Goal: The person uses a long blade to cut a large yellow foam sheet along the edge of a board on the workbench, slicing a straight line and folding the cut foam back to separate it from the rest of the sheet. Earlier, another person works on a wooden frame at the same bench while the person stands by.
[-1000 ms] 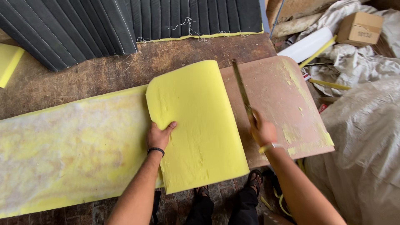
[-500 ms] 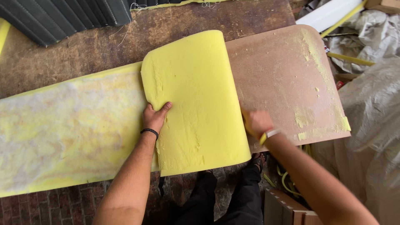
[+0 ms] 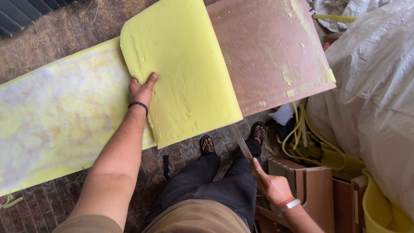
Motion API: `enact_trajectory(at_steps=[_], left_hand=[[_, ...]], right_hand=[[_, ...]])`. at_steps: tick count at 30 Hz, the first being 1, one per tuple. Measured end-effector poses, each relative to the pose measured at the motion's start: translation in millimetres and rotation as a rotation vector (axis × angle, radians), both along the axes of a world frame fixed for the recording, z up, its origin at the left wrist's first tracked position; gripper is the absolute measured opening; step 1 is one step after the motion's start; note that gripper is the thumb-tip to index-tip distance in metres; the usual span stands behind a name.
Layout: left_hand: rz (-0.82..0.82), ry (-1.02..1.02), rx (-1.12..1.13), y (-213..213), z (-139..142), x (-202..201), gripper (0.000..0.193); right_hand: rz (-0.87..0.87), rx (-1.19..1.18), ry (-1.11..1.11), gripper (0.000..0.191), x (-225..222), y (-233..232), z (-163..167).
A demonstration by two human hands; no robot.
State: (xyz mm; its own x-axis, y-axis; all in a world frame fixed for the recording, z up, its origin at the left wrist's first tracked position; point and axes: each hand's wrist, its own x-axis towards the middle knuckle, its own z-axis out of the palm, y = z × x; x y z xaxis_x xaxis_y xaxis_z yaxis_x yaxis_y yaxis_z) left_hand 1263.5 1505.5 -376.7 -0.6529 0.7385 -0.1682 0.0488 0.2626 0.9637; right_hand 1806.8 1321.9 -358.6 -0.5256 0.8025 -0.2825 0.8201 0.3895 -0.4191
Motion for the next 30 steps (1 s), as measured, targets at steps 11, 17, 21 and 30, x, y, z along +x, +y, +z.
enact_trajectory(at_steps=[11,17,21,30], left_hand=[[-0.005,0.123,-0.082,23,43,8,0.067],[-0.015,0.368,-0.089,26,129,6,0.059],[-0.055,0.556,-0.135,4,159,-54,0.056],[0.023,0.414,-0.527,-47,44,-111,0.070]], right_hand=[[-0.791,-0.094,0.273,0.046,28,45,43],[-0.695,-0.130,0.916,0.029,-136,255,16],[-0.714,-0.047,0.638,0.024,-184,294,12],[-0.705,-0.026,0.519,0.026,-182,286,4]])
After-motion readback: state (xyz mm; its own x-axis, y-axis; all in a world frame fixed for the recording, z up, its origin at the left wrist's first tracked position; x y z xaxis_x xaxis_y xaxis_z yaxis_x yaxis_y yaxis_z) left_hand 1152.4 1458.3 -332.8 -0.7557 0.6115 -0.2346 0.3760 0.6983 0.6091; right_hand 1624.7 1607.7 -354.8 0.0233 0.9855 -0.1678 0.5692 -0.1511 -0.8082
